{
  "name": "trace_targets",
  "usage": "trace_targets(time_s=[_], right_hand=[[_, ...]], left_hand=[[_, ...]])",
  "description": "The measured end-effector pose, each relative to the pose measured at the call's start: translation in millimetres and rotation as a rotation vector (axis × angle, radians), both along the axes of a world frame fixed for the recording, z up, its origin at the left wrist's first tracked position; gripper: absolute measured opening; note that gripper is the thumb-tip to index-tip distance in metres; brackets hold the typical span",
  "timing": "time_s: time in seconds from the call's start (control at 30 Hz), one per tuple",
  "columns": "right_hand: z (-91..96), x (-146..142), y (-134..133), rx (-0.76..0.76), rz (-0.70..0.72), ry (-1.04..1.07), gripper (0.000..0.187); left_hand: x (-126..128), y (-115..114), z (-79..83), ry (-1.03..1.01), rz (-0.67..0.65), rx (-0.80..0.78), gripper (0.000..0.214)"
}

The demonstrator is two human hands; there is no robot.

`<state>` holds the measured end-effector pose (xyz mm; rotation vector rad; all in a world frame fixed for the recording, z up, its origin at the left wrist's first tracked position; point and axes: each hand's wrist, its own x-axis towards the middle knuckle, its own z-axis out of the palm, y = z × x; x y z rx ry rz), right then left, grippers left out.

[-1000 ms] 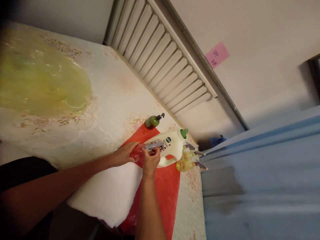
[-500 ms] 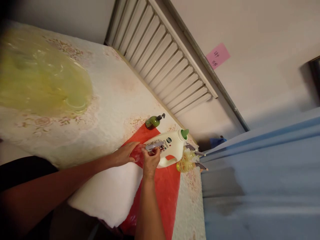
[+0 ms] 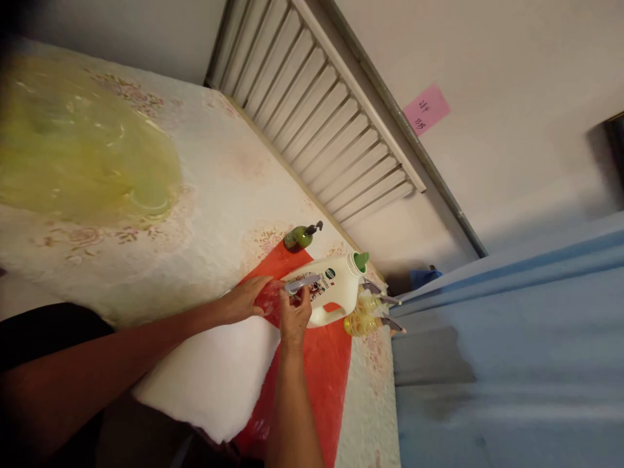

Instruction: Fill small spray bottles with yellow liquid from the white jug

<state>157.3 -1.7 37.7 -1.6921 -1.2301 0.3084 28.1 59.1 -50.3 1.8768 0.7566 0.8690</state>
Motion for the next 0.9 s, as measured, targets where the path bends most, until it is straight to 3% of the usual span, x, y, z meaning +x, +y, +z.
trace_targets(time_s=[0.1,0.3,0.4,0.53,0.7,0.8,0.9], right_hand=[[0.4,4,-3,-0.028,0.054,-0.007,0.034],[-5.5,2,2,-0.009,-0.193,-0.153,0.033],[-12.8,1,0,0.019,-0.178,-0.155,0.040],[-29.0,1,-7,0.008,-0.187,-0.132,0.063],[-43.1,-1,-10,-0.088,-0.149,-0.118,0.063],[-43.1,-5,-7,-0.088,-0.133,-0.110,0.065],[-41.7,-9,-4,-0.106,-0.166,-0.123,0.064]], left_hand=[[1,0,-1.1,0.001,0.003,-0.005,0.071],[6,5,-10.6,-0.039,-0.016,-0.014,0.078],[7,5,-13.1,-0.037,-0.008,-0.008,0.078],[5,3,-9.8,-0.016,0.005,0.012,0.075],[2,0,-2.7,0.001,0.022,0.031,0.071],[1,0,-1.7,-0.012,0.017,0.046,0.066],[3,1,-4.4,-0.014,0.018,0.048,0.074]])
